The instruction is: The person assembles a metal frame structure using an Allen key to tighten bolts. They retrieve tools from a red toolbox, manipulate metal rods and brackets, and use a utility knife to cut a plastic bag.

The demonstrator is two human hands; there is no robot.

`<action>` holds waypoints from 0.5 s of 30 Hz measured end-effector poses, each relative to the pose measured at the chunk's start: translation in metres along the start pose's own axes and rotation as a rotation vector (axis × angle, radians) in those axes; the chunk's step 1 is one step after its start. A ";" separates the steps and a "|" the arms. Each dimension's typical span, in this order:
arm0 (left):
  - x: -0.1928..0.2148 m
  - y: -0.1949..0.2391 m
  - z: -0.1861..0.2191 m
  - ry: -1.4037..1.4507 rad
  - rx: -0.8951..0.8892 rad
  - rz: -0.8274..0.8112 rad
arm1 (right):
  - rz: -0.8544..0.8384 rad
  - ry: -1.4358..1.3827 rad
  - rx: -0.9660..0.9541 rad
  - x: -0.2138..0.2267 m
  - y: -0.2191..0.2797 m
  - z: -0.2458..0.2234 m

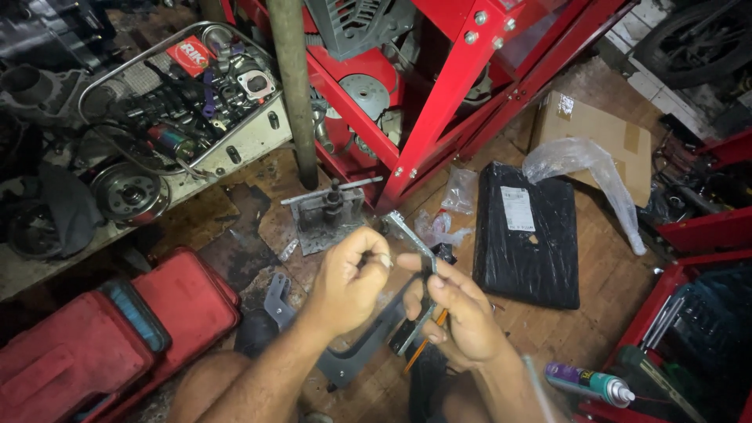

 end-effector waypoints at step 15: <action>0.026 0.019 0.062 -0.369 -0.554 0.091 | -0.121 0.543 0.311 -0.002 0.004 -0.031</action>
Point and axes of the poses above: each hand's wrist, its own y-axis away from the middle knuckle, its own x-axis out of the back of the hand, z = x × y, the point moved 9 cm from there along -y, towards the middle knuckle, and after that the axes turned 10 degrees about x, right-handed, at the moved point
